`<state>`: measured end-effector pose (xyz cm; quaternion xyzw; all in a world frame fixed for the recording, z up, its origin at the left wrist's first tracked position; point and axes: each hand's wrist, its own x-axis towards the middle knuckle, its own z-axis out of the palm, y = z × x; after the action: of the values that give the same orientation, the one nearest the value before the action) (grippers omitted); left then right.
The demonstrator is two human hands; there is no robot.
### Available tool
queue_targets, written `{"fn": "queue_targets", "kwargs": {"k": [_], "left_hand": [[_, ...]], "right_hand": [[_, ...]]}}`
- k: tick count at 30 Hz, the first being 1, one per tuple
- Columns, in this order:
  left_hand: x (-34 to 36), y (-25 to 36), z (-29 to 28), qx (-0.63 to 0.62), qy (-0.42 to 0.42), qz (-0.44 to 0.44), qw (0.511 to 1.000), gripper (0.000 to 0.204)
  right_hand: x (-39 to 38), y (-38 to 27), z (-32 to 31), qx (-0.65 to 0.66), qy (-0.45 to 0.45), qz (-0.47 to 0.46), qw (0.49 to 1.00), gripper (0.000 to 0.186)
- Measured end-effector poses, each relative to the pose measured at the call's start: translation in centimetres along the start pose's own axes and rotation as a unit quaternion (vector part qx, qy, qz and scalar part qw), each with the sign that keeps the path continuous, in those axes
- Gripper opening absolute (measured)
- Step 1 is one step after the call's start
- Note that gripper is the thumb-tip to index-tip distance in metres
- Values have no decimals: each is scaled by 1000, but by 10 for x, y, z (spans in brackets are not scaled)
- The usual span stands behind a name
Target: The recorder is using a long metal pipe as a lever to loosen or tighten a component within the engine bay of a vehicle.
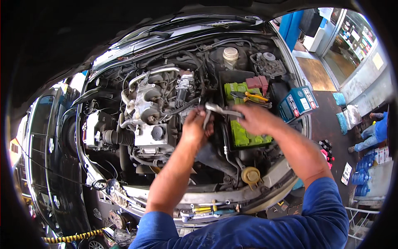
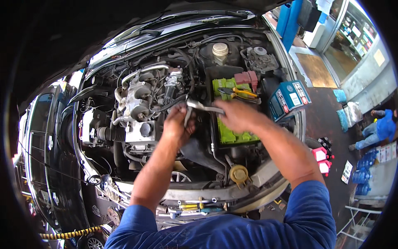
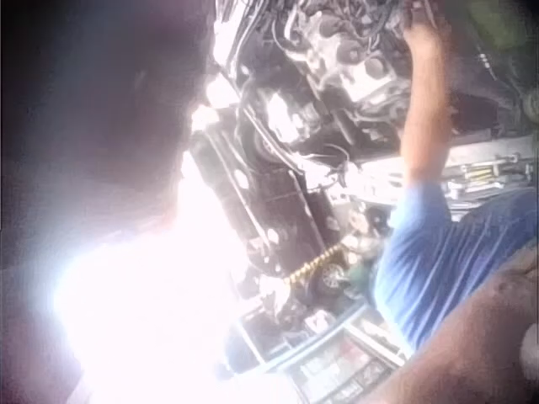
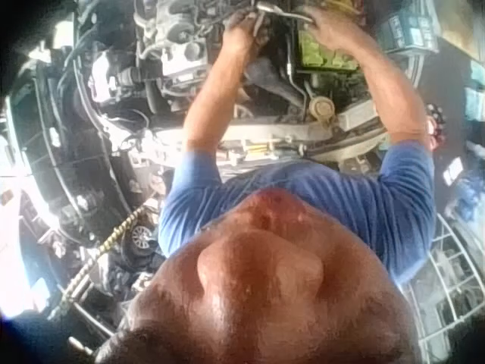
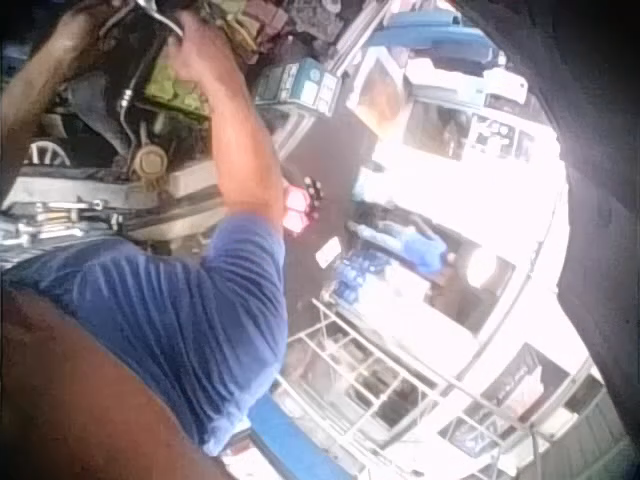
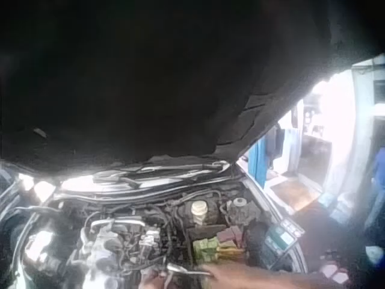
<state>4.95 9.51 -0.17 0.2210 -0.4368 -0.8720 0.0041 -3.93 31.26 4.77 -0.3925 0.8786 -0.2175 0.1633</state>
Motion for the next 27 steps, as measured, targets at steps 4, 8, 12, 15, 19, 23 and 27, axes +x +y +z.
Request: {"fn": "queue_targets", "kwargs": {"k": [4,8,12,15,19,23,27], "left_hand": [[117,69,-4,391,-12,197,899,49],[215,126,-4,561,-42,253,787,51],[275,142,-8,544,-34,213,811,55],[304,138,-17,559,-33,211,801,57],[328,128,-34,593,-31,231,771,54],[339,125,-42,656,-24,238,715,58],[341,124,-36,668,-37,239,703,58]], "right_hand": [[106,24,-45,-129,85,-72,985,24],[202,33,-78,-202,77,-51,975,23],[261,38,-87,-242,53,0,969,37],[290,46,-79,-259,59,13,964,42],[314,62,-65,-269,39,11,962,40],[320,76,-60,-261,18,-34,964,40],[320,74,-62,-247,5,-29,969,42]]}}
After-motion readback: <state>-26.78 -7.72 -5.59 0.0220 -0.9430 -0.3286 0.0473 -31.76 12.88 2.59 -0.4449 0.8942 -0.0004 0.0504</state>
